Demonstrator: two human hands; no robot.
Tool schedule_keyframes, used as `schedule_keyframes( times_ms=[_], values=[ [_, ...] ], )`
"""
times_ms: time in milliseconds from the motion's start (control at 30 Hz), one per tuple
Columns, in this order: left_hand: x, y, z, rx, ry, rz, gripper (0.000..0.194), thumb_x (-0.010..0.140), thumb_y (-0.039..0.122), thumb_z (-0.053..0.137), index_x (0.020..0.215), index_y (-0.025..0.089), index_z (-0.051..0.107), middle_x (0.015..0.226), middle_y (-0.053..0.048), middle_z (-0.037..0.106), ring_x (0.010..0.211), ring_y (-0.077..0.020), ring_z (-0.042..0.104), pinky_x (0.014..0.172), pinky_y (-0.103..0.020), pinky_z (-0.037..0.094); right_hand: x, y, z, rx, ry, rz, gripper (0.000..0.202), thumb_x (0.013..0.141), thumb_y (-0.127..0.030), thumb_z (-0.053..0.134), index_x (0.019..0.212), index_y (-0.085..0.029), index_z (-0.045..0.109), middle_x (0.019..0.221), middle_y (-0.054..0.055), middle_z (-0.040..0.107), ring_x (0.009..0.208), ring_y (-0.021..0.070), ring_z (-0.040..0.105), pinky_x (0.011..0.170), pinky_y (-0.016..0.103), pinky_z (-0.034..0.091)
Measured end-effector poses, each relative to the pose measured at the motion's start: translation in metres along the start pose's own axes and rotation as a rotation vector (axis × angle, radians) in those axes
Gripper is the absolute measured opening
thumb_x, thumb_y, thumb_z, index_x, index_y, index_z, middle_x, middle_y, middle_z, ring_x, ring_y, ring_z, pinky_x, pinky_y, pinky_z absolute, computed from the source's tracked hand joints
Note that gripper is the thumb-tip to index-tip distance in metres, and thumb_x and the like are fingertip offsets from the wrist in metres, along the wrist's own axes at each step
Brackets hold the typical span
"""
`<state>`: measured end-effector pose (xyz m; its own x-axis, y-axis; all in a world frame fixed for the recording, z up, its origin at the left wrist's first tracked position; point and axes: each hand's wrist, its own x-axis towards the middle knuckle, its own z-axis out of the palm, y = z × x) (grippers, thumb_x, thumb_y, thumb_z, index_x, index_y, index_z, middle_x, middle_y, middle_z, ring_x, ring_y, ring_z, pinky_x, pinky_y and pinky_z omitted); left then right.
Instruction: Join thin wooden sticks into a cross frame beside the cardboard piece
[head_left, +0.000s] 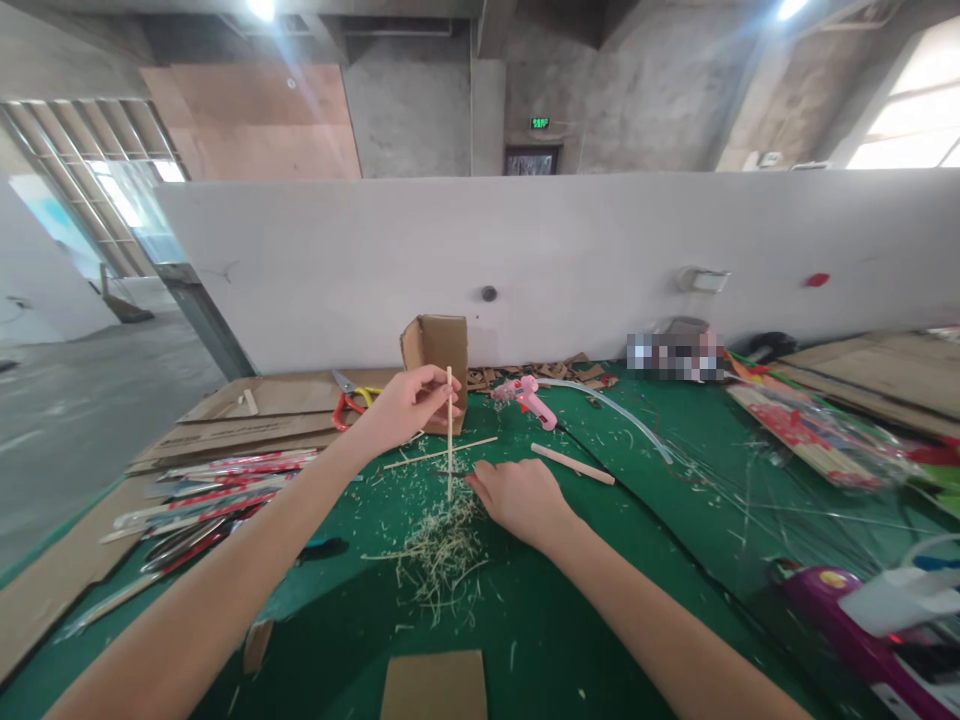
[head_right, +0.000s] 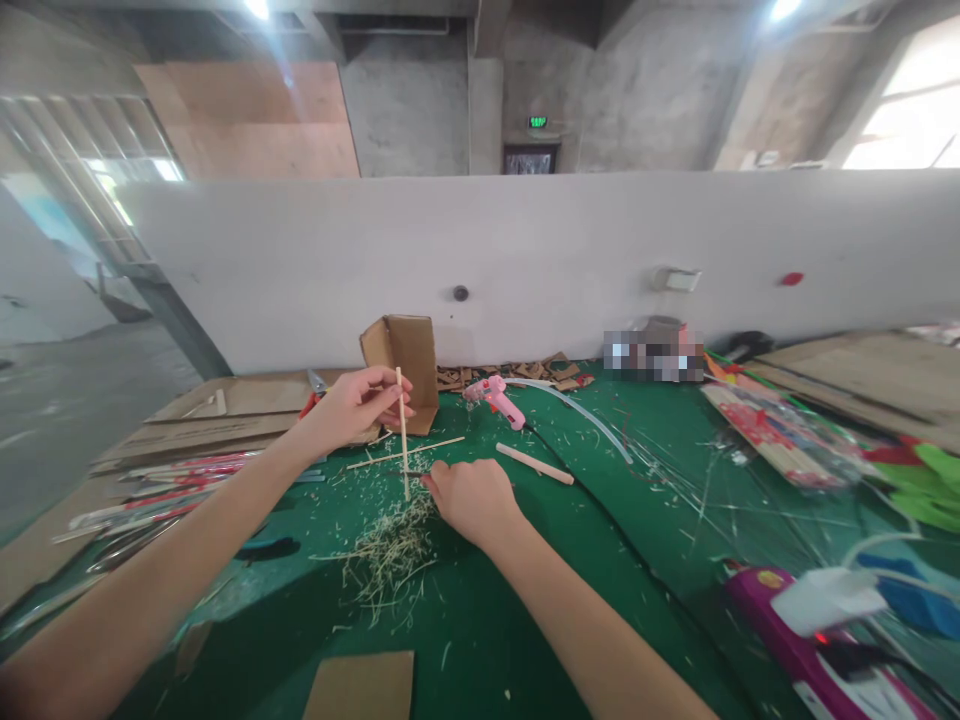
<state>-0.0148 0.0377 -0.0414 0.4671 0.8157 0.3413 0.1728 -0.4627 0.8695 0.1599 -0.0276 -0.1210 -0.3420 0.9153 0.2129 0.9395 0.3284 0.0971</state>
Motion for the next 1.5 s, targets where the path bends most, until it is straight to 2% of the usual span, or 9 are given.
schedule_keyframes(
  times_ms=[200, 567, 800, 1033, 1167, 1300, 1500],
  values=[
    [0.001, -0.003, -0.002, -0.052, -0.006, 0.011, 0.011, 0.079, 0.026, 0.054, 0.084, 0.018, 0.060, 0.085, -0.008, 0.061, 0.075, -0.0209, 0.065, 0.061, -0.029, 0.056, 0.005, -0.002, -0.004, -0.021, 0.064, 0.052, 0.046, 0.093, -0.043, 0.016, 0.093, -0.021, 0.057, 0.070, 0.008, 0.066, 0.063, 0.0187, 0.063, 0.057, 0.025, 0.037],
    [-0.001, 0.004, -0.001, -0.005, -0.019, 0.000, 0.015, 0.081, 0.030, 0.052, 0.085, 0.018, 0.059, 0.080, -0.007, 0.061, 0.076, -0.0215, 0.066, 0.062, -0.029, 0.057, -0.006, -0.007, 0.003, 0.002, -0.073, -0.049, 0.047, 0.092, -0.043, 0.021, 0.083, -0.020, 0.061, 0.071, 0.007, 0.067, 0.066, 0.0186, 0.063, 0.060, 0.026, 0.038],
    [0.000, 0.005, 0.000, 0.013, -0.009, 0.000, 0.015, 0.081, 0.032, 0.053, 0.081, 0.017, 0.058, 0.083, -0.008, 0.062, 0.076, -0.0217, 0.066, 0.061, -0.029, 0.057, 0.001, -0.004, 0.000, -0.020, 0.094, 0.071, 0.046, 0.093, -0.042, 0.017, 0.092, -0.019, 0.057, 0.068, 0.007, 0.066, 0.061, 0.0167, 0.063, 0.057, 0.023, 0.035],
    [0.000, 0.007, -0.001, 0.040, -0.030, -0.039, 0.019, 0.081, 0.035, 0.052, 0.085, 0.017, 0.056, 0.084, -0.006, 0.061, 0.078, -0.0199, 0.065, 0.065, -0.029, 0.058, -0.006, -0.009, 0.011, 0.002, 0.018, -0.007, 0.046, 0.093, -0.043, 0.018, 0.086, -0.020, 0.058, 0.066, 0.007, 0.065, 0.063, 0.0180, 0.063, 0.057, 0.024, 0.037],
    [-0.001, 0.010, -0.001, 0.064, -0.043, -0.062, 0.020, 0.082, 0.036, 0.051, 0.086, 0.017, 0.053, 0.085, -0.006, 0.060, 0.080, -0.0185, 0.065, 0.066, -0.028, 0.057, -0.006, -0.012, 0.008, 0.002, -0.023, 0.014, 0.047, 0.093, -0.042, 0.019, 0.087, -0.019, 0.059, 0.070, 0.008, 0.066, 0.066, 0.0185, 0.064, 0.059, 0.025, 0.039],
    [-0.003, 0.011, 0.000, 0.067, -0.050, -0.063, 0.020, 0.082, 0.037, 0.050, 0.085, 0.018, 0.052, 0.084, -0.006, 0.060, 0.080, -0.0181, 0.065, 0.066, -0.027, 0.057, -0.007, -0.014, 0.006, 0.004, -0.089, -0.040, 0.044, 0.093, -0.040, 0.024, 0.084, -0.017, 0.061, 0.071, 0.008, 0.066, 0.067, 0.0175, 0.064, 0.059, 0.024, 0.039],
    [-0.003, 0.011, 0.001, 0.057, -0.053, -0.052, 0.019, 0.082, 0.036, 0.051, 0.083, 0.018, 0.052, 0.082, -0.005, 0.059, 0.081, -0.0187, 0.065, 0.066, -0.028, 0.057, -0.003, -0.008, 0.005, -0.003, 0.114, 0.060, 0.046, 0.093, -0.042, 0.020, 0.088, -0.018, 0.058, 0.066, 0.007, 0.066, 0.061, 0.0167, 0.063, 0.055, 0.022, 0.034]
  ],
)
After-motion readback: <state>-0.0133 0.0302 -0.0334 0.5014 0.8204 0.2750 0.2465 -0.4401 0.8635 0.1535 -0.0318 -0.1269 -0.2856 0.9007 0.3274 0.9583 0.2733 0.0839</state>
